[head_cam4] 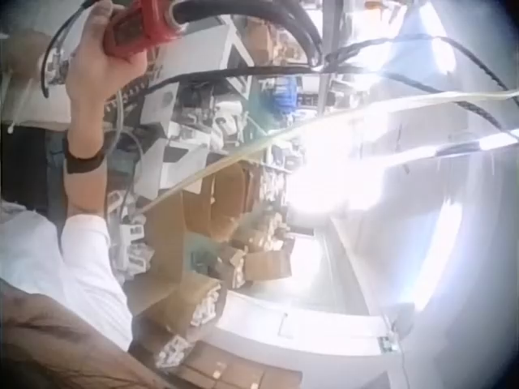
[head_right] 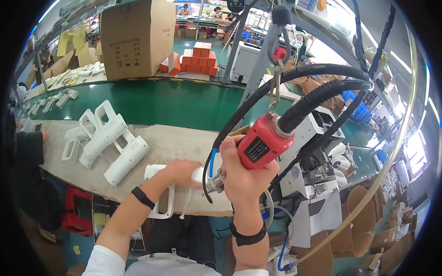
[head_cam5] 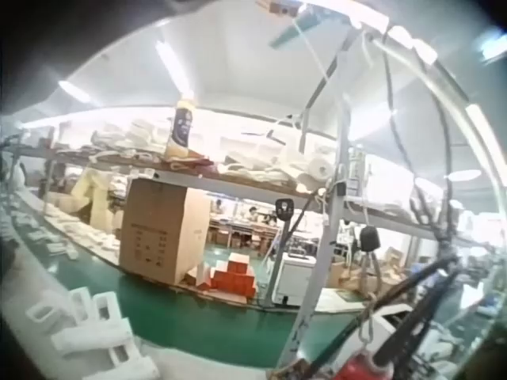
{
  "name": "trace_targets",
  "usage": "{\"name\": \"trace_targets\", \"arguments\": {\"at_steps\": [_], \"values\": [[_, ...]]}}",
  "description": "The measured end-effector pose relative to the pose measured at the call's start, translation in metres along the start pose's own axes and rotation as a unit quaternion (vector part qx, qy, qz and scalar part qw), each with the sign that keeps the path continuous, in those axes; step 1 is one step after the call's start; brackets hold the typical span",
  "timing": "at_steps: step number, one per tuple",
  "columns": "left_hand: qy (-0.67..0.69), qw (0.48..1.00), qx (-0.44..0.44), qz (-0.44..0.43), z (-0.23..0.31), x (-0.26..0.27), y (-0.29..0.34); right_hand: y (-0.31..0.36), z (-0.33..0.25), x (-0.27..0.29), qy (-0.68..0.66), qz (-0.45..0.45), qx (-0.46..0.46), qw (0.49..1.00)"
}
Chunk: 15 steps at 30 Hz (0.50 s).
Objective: Assembling plastic housing components for handheld electronic devices on a factory line.
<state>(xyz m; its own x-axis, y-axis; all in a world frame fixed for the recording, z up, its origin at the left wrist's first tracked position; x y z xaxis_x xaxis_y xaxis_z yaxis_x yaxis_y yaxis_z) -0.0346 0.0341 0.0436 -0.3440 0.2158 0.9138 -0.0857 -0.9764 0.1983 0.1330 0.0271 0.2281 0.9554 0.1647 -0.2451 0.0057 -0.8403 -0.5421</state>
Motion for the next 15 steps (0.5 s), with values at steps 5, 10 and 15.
{"name": "trace_targets", "arguments": {"at_steps": [5, 10, 15], "values": [[-0.013, 0.999, 0.034, 0.013, 0.000, -0.005, -0.002, -0.011, 0.035, -0.012, 0.001, -0.004, 0.020, 1.000], [-0.015, 0.998, 0.051, 0.029, 0.003, -0.002, 0.001, -0.018, 0.068, -0.023, -0.009, -0.007, 0.020, 1.000], [-0.005, 0.999, 0.045, 0.018, -0.001, -0.004, 0.000, -0.019, 0.084, -0.024, 0.000, -0.012, 0.043, 0.999]]}}
Point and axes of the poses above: each hand's wrist, its own y-axis away from the middle knuckle, its own x-axis out of the back of the hand, z = x × y, the point moved 4 cm from there along -y, towards the middle knuckle, and after that the axes turned 2 degrees about x, right-handed, at the moved point
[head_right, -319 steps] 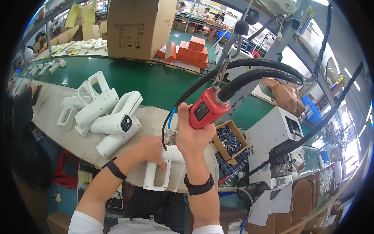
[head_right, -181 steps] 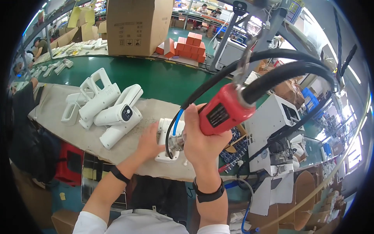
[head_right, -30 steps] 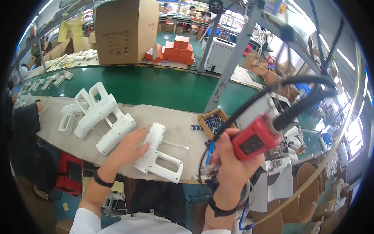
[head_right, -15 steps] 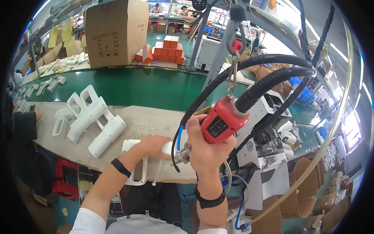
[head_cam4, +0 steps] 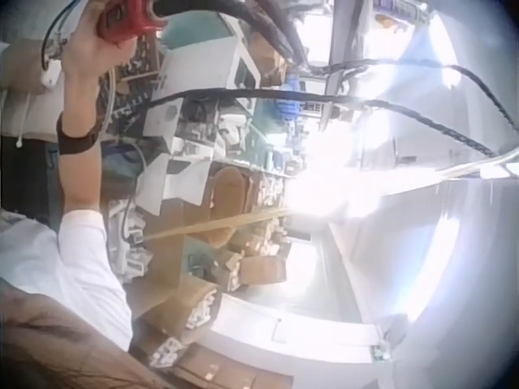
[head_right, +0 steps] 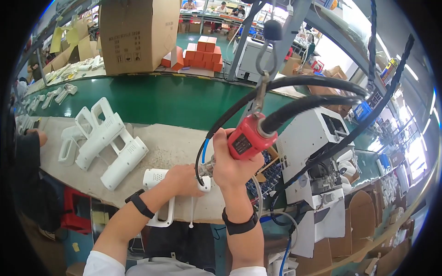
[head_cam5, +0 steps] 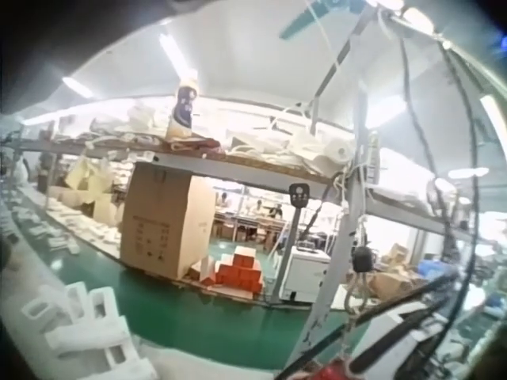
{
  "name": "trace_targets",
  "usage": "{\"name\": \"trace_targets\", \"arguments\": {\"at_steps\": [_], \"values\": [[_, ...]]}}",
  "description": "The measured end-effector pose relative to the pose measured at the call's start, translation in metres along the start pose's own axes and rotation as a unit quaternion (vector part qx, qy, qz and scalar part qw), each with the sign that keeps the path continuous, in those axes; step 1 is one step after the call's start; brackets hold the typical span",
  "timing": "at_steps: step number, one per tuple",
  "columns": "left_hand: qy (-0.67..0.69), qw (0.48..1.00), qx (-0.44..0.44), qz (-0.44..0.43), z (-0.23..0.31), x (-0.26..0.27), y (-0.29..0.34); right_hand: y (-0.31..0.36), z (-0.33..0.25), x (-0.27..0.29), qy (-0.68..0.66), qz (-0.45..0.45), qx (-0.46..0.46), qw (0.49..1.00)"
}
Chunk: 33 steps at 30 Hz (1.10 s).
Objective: Assembling plastic housing components for handheld electronic devices on a factory line.
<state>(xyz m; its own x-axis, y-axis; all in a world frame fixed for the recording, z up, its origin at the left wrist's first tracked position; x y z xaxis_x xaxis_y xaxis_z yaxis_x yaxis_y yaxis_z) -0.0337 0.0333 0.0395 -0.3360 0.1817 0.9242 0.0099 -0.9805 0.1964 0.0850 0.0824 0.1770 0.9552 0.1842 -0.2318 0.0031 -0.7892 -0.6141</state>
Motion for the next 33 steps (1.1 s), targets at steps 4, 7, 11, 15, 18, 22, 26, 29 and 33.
{"name": "trace_targets", "arguments": {"at_steps": [4, 7, 11, 15, 18, 22, 26, 29, 33], "values": [[-0.040, 0.994, -0.050, 0.087, 0.002, 0.005, 0.005, -0.005, -0.014, 0.013, 0.031, 0.047, 0.022, 0.998], [-0.010, 0.984, -0.088, 0.154, 0.019, 0.041, 0.006, -0.014, -0.030, 0.023, 0.027, 0.081, 0.042, 0.995], [-0.042, 0.999, -0.020, 0.019, 0.019, 0.005, -0.021, -0.016, -0.039, 0.033, 0.006, 0.092, 0.044, 0.995], [-0.024, 0.996, 0.024, -0.085, 0.027, 0.011, -0.020, -0.014, -0.032, 0.044, 0.040, 0.065, 0.079, 0.994], [-0.036, 0.997, 0.016, -0.070, 0.024, 0.001, -0.017, -0.009, -0.041, 0.033, 0.019, 0.051, 0.063, 0.996], [-0.070, 0.997, 0.006, -0.023, 0.027, 0.005, -0.007, -0.003, -0.041, 0.029, 0.035, 0.030, 0.059, 0.997], [-0.045, 0.999, -0.007, -0.012, 0.019, 0.020, 0.004, -0.001, -0.040, 0.027, 0.050, 0.021, 0.051, 0.997], [-0.037, 0.999, 0.001, -0.038, 0.012, 0.010, 0.001, -0.002, -0.038, 0.023, 0.023, 0.017, 0.044, 0.999], [-0.044, 0.995, 0.029, -0.079, 0.010, 0.005, -0.002, -0.002, -0.037, 0.020, 0.038, 0.014, 0.057, 0.998]]}}
Point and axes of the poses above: each hand's wrist, its own y-axis away from the middle knuckle, its own x-axis out of the back of the hand, z = x × y, the point moved 4 cm from there along -y, towards the middle knuckle, and after that the axes turned 2 degrees about x, right-handed, at the moved point
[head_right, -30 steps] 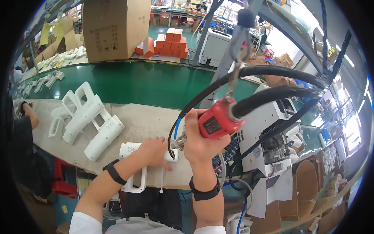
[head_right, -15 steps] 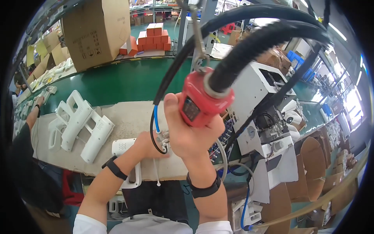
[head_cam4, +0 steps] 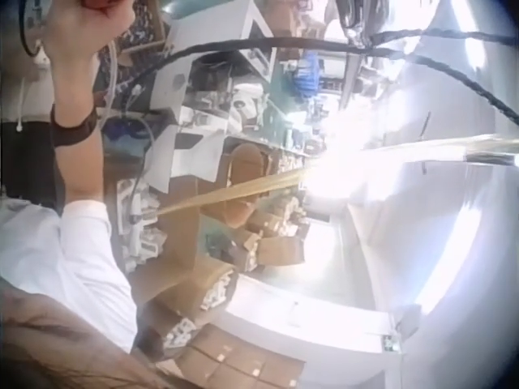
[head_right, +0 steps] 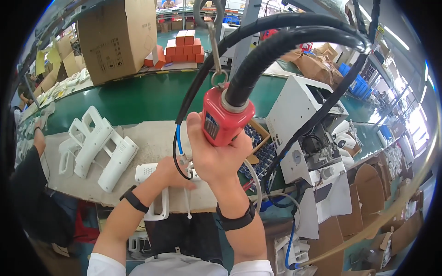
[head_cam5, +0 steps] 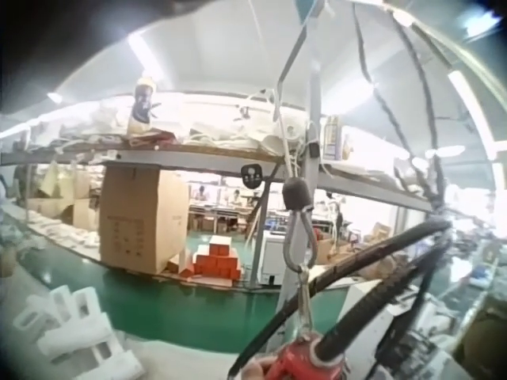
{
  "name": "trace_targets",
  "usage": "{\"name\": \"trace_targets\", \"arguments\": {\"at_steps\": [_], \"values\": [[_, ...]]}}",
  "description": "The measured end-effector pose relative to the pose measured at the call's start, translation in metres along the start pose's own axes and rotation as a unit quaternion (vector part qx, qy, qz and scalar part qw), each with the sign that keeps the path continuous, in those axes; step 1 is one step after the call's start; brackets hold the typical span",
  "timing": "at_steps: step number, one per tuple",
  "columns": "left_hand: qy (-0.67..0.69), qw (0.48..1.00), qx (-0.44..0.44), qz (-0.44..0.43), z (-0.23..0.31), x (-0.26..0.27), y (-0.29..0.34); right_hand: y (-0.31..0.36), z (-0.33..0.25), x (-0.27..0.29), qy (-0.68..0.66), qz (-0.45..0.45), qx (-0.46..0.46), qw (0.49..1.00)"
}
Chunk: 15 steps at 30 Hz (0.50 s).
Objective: Assembling plastic housing components for handheld electronic devices on a factory line.
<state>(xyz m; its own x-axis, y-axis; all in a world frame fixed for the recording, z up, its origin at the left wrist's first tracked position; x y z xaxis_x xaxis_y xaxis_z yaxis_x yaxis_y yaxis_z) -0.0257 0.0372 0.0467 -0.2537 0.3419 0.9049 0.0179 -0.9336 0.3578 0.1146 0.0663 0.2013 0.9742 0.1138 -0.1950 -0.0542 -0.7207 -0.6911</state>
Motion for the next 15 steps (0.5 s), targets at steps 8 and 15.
{"name": "trace_targets", "arguments": {"at_steps": [8, 15], "values": [[-0.050, 0.995, -0.028, 0.084, 0.000, -0.007, -0.001, -0.001, -0.006, 0.008, -0.006, 0.016, -0.018, 1.000], [0.090, 0.845, -0.033, 0.527, 0.013, 0.048, 0.001, -0.004, -0.022, 0.028, 0.012, 0.033, -0.007, 0.999]]}}
Point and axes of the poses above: each hand's wrist, its own y-axis away from the middle knuckle, its own x-axis out of the back of the hand, z = x × y, the point moved 4 cm from there along -y, towards the middle knuckle, and after that the axes turned 2 degrees about x, right-handed, at the moved point
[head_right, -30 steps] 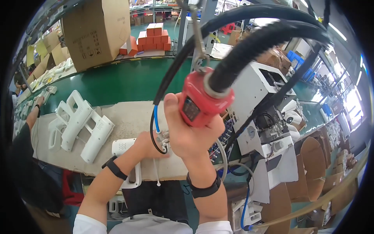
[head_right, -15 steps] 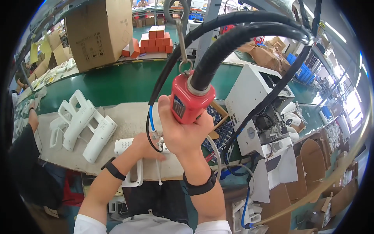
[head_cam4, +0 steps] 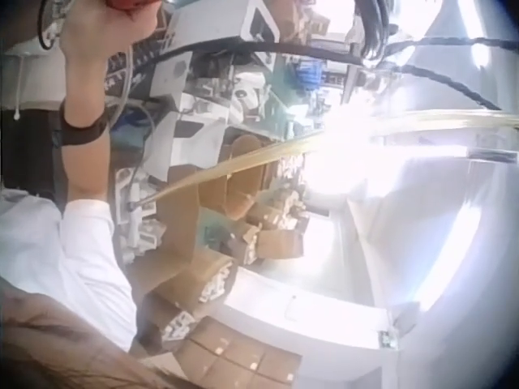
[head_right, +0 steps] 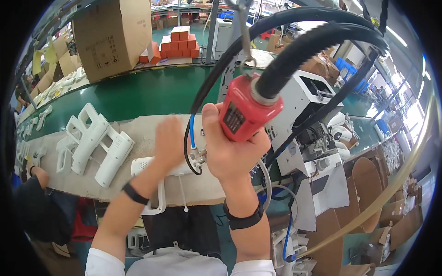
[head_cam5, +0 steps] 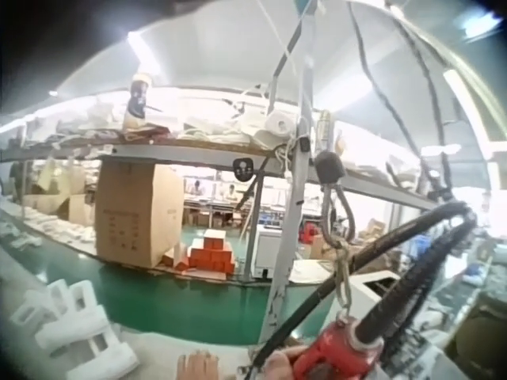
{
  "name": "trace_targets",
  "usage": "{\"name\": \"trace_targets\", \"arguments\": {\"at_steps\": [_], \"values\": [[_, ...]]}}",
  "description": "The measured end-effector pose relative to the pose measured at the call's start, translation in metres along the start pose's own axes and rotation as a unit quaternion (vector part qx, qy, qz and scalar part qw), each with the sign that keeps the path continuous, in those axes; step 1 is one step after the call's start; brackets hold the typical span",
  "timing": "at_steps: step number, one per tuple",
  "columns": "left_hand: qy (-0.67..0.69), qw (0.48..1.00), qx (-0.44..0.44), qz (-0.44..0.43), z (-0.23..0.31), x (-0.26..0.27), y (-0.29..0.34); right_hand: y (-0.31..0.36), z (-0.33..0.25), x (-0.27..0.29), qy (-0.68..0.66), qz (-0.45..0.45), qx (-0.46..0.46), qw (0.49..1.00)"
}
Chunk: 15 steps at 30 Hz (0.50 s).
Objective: Assembling plastic housing components for handheld electronic devices on a factory line.
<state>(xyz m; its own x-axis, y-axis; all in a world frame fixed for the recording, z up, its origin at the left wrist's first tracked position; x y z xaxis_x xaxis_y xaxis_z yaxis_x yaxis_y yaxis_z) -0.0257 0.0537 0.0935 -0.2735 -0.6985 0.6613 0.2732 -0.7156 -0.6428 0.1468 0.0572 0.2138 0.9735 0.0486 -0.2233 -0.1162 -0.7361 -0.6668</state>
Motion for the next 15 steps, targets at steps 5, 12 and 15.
{"name": "trace_targets", "arguments": {"at_steps": [5, 12, 15], "values": [[-0.117, 0.971, -0.039, -0.204, 0.003, -0.042, 0.041, -0.005, -0.003, 0.007, -0.029, 0.007, 0.005, 1.000], [0.000, 0.998, -0.006, -0.070, -0.009, -0.030, 0.020, 0.001, -0.006, 0.011, 0.022, -0.009, 0.021, 1.000], [0.040, 0.992, 0.007, -0.119, -0.005, 0.005, 0.009, -0.001, -0.008, 0.014, 0.018, -0.005, 0.033, 0.999]]}}
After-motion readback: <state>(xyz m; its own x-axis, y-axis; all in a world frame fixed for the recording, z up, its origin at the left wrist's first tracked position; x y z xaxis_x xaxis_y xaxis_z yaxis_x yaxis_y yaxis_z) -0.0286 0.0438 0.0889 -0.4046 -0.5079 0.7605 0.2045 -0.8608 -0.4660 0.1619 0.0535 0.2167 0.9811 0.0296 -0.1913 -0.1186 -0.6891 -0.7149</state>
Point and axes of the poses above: each hand's wrist, its own y-axis away from the middle knuckle, its own x-axis out of the back of the hand, z = x × y, the point moved 4 cm from there along -y, towards the middle knuckle, and after that the axes turned 2 degrees about x, right-handed, at the moved point
